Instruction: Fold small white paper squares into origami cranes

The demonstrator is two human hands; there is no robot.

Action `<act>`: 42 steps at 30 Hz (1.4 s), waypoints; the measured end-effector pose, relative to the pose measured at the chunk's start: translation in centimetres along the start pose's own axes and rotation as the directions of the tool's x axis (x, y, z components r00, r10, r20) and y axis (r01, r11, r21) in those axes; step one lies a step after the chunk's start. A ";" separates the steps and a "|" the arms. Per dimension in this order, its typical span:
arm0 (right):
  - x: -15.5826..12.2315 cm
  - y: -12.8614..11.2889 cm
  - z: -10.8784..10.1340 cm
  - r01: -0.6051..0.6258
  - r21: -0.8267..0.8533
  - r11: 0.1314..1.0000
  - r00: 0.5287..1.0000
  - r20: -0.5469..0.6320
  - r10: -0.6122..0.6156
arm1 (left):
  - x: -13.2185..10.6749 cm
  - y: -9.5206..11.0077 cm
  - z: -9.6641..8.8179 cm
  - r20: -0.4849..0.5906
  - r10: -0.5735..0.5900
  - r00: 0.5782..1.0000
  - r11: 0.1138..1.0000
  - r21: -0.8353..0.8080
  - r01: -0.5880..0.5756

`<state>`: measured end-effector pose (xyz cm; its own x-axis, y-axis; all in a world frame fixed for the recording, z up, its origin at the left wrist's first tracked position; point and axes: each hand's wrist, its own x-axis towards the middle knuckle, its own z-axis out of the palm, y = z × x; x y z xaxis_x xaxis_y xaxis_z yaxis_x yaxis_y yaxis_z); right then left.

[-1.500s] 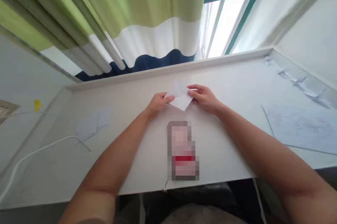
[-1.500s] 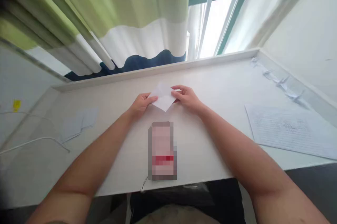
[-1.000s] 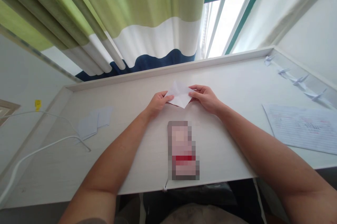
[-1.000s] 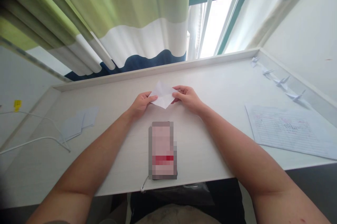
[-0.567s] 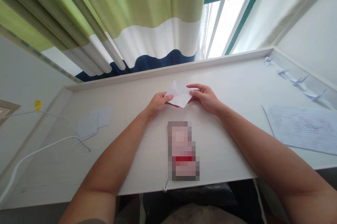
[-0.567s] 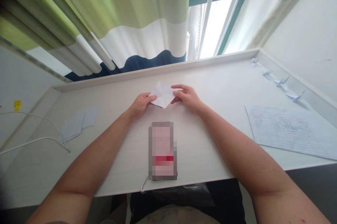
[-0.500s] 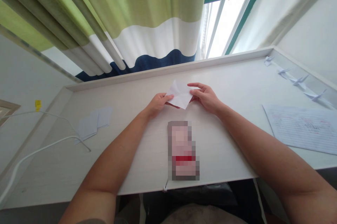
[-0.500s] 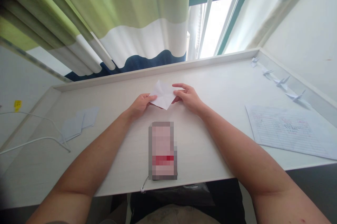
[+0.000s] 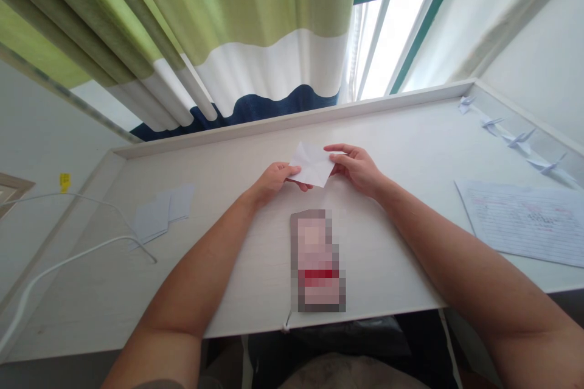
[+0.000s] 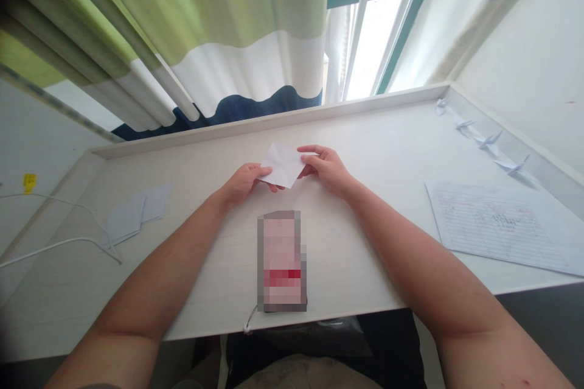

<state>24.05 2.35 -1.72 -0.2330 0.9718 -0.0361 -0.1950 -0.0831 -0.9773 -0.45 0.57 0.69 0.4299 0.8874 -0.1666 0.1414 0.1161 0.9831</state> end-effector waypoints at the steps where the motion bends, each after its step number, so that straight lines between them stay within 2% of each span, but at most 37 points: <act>1: 0.0 0.0 0.0 0.001 0.001 1.000 1.000 0.003 -0.001 | 0.0 0.0 0.0 0.002 0.006 1.000 1.000 -0.001 -0.006; 9: 0.0 0.2 0.0 0.033 -0.006 0.999 0.999 0.024 -0.033 | -0.2 -0.1 -0.1 0.032 0.050 0.998 0.999 -0.001 -0.050; 15: 0.0 0.3 0.2 0.054 -0.021 0.998 0.998 0.034 -0.054 | -0.3 -0.3 -0.2 0.078 0.017 0.997 0.999 -0.037 -0.014; 23: -0.4 0.3 0.5 0.094 -0.055 0.994 0.987 0.136 -0.086 | 0.0 -1.0 0.4 -0.015 0.057 0.998 0.994 -0.095 -0.058; 31: -0.5 0.3 0.4 0.130 -0.109 0.986 0.984 0.138 -0.114 | 0.1 -1.2 0.6 -0.062 0.027 0.998 0.993 -0.111 -0.033; 33: -0.6 0.2 0.4 0.135 -0.165 0.977 0.987 0.107 -0.118 | 0.3 -1.6 0.7 -0.108 0.046 0.993 0.991 -0.123 -0.060; 35: -0.6 0.1 0.3 0.125 -0.217 0.968 0.992 0.054 -0.116 | 0.6 -2.2 0.9 -0.213 0.123 0.969 0.988 -0.064 -0.140; 38: -0.7 -0.2 0.3 0.113 -0.179 0.977 0.994 0.030 -0.109 | 0.9 -2.8 1.3 -0.356 0.270 0.894 0.963 0.120 -0.243; 42: -0.9 -0.9 0.8 0.042 0.029 0.999 0.994 0.103 -0.045 | 0.7 -3.0 1.8 -0.357 0.370 0.857 0.922 0.256 -0.292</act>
<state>23.64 1.32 -0.67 -0.3212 0.9465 0.0297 -0.2325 -0.0484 -0.9714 1.04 0.07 -2.53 0.1024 0.9632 0.2484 0.2331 -0.2660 0.9354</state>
